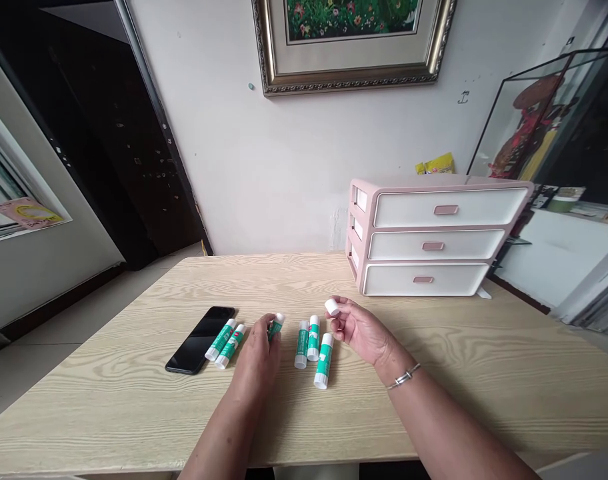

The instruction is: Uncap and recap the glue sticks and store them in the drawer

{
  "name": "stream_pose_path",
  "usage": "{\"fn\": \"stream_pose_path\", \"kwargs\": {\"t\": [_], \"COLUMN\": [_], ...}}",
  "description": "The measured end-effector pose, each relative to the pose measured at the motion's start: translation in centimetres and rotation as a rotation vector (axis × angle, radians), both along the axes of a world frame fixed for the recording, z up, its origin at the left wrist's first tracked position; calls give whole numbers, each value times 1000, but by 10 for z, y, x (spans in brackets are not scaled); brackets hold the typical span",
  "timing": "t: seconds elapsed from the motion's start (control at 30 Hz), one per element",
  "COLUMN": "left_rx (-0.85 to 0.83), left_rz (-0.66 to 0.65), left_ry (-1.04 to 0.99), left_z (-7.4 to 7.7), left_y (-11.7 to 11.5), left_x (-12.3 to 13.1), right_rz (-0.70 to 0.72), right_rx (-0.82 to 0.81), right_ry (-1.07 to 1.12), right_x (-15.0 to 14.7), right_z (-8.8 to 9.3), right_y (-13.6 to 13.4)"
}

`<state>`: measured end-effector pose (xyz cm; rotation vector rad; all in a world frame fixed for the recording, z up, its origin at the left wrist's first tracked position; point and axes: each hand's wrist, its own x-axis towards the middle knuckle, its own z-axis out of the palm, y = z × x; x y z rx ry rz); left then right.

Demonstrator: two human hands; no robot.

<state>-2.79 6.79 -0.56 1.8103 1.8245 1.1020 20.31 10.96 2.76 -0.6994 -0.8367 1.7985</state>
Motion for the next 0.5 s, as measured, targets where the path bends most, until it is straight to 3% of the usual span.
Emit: {"fn": "stream_pose_path", "kwargs": {"t": [0.1, 0.2, 0.33, 0.5], "left_rx": [-87, -192, -261, -285], "left_rz": [-263, -393, -462, -546], "left_ry": [-476, -691, -826, -816], "left_z": [10, 19, 20, 18], "left_y": [-8, -14, -15, -15], "left_x": [11, 15, 13, 15], "right_rz": [-41, -90, -73, 4], "right_rx": [17, 80, 188, 350], "right_ry": [-58, -167, -237, -297], "right_x": [-2, -6, -10, -11], "right_z": [-1, -2, -7, -14], "right_y": [-1, -3, -5, -6]}}
